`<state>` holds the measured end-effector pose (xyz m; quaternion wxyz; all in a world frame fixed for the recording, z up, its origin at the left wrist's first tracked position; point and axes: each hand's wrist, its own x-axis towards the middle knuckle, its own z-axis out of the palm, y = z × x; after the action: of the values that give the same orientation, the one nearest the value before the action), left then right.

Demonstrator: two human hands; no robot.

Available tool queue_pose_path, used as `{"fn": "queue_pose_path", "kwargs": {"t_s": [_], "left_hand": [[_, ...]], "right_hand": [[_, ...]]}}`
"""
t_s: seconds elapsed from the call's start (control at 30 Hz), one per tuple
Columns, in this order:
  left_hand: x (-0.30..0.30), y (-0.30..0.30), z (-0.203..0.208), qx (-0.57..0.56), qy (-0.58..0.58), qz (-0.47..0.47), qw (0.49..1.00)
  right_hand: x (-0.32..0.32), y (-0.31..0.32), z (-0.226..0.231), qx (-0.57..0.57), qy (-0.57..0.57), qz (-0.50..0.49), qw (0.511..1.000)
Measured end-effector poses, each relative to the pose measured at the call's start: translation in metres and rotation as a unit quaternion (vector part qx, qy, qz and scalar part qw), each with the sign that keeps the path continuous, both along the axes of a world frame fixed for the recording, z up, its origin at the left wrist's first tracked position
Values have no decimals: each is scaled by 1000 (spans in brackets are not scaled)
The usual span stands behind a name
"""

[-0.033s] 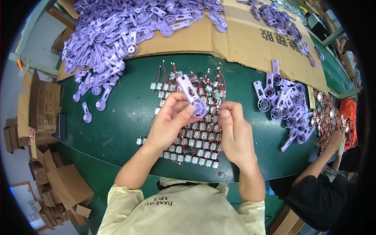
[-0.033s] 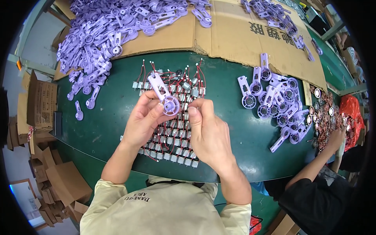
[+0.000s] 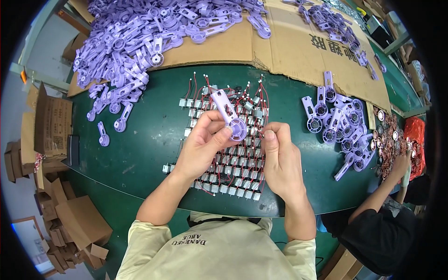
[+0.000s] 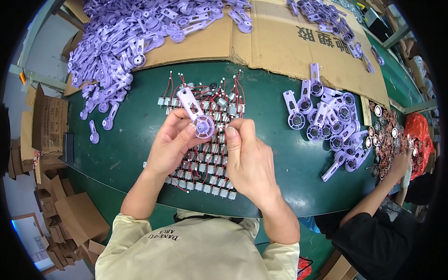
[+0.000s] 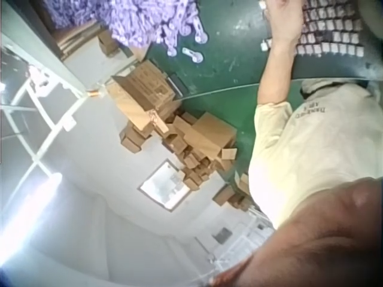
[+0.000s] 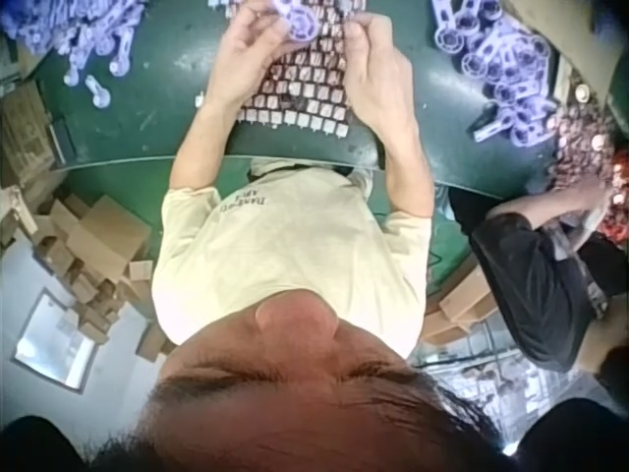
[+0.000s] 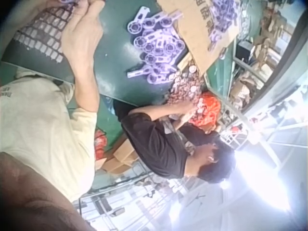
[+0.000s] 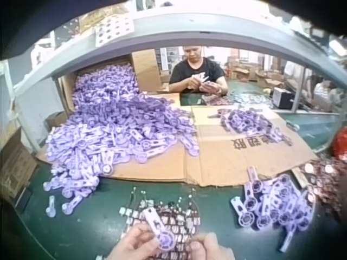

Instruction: The person assembles electronic modules and wires into purple plastic housings by hand at an industrial workbench.

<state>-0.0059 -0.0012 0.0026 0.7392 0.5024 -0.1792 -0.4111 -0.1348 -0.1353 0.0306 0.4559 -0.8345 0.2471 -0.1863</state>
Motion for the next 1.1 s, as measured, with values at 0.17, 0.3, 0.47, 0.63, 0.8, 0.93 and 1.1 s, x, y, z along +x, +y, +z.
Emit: {"fn": "queue_pose_path", "kwargs": {"t_s": [0.17, 0.3, 0.47, 0.63, 0.8, 0.93, 1.1], "left_hand": [[-4, -2, 0, 14, 9, -20, 1000], [-8, -3, 1, -4, 17, -30, 999], [-9, -2, -1, -15, 8, -31, 999], [-10, -1, -1, -28, 8, -52, 998], [-11, 1, 2, -34, 9, -69, 997], [-12, 1, 4, -53, 26, -74, 996], [-11, 2, 1, -56, 18, -75, 995]], "right_hand": [[5, 2, -8, -51, -121, 3, 991], [8, 9, -13, 2, -130, -27, 991], [11, 8, -15, -72, -162, -40, 983], [13, 14, -17, -41, -180, -47, 982], [14, 17, -20, -45, -190, -51, 979], [14, 18, -21, -40, -205, -62, 976], [14, 18, -20, -42, -221, -56, 973]]}}
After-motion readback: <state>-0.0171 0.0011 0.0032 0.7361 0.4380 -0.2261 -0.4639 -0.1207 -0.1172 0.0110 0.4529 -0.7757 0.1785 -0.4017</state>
